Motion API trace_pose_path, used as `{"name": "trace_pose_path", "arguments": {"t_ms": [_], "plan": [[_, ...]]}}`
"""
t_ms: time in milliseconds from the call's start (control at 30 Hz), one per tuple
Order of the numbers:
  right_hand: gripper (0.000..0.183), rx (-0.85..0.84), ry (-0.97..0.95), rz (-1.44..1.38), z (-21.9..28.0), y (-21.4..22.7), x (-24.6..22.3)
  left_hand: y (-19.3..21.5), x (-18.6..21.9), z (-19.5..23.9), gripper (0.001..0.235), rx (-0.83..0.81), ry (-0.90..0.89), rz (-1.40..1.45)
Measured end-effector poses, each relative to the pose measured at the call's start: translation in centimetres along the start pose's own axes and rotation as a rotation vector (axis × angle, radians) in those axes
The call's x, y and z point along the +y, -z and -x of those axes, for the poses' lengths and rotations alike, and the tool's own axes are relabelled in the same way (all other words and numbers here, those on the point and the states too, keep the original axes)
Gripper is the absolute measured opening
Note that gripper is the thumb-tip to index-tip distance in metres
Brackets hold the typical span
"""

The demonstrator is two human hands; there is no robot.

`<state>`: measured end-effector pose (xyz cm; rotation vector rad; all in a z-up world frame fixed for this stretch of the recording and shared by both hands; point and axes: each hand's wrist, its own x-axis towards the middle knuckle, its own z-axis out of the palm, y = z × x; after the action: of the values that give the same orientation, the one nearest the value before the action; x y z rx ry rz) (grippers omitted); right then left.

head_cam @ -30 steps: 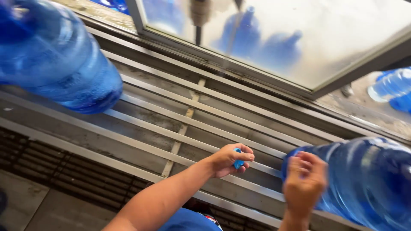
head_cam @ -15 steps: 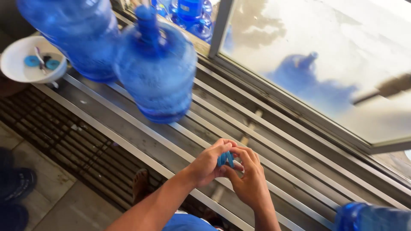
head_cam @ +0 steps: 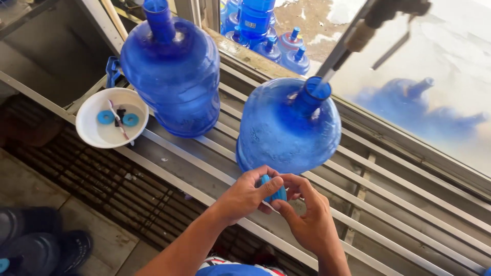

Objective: Filling large water jugs from a tap and applying plastic caps and seals.

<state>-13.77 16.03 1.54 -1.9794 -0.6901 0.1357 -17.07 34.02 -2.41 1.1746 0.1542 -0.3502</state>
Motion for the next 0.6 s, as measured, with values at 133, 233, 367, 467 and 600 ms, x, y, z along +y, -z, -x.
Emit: {"name": "trace_pose_path", "arguments": {"t_ms": [133,233,367,467,600], "plan": [[0.050,-0.022,0.016,0.081,-0.7,-2.3,-1.0,1.9,-0.5,1.0,0.046,-0.014,-0.063,0.063],[0.052,-0.072,0.043,0.080,-1.3,-3.6,-1.2,2.6,-1.1,1.3,0.048,-0.057,-0.109,0.125],[0.053,-0.101,0.017,0.032,-2.2,-5.1,-0.2,3.3,0.4,2.8,0.051,-0.004,0.008,0.075],[0.050,-0.158,-0.048,-0.054,-3.0,-6.4,-0.1,4.2,1.6,3.6,0.054,0.007,0.113,0.019],[0.050,-0.204,-0.021,-0.001,-3.1,-7.9,-0.7,6.3,-1.2,3.8,0.057,0.007,0.000,0.120]]}}
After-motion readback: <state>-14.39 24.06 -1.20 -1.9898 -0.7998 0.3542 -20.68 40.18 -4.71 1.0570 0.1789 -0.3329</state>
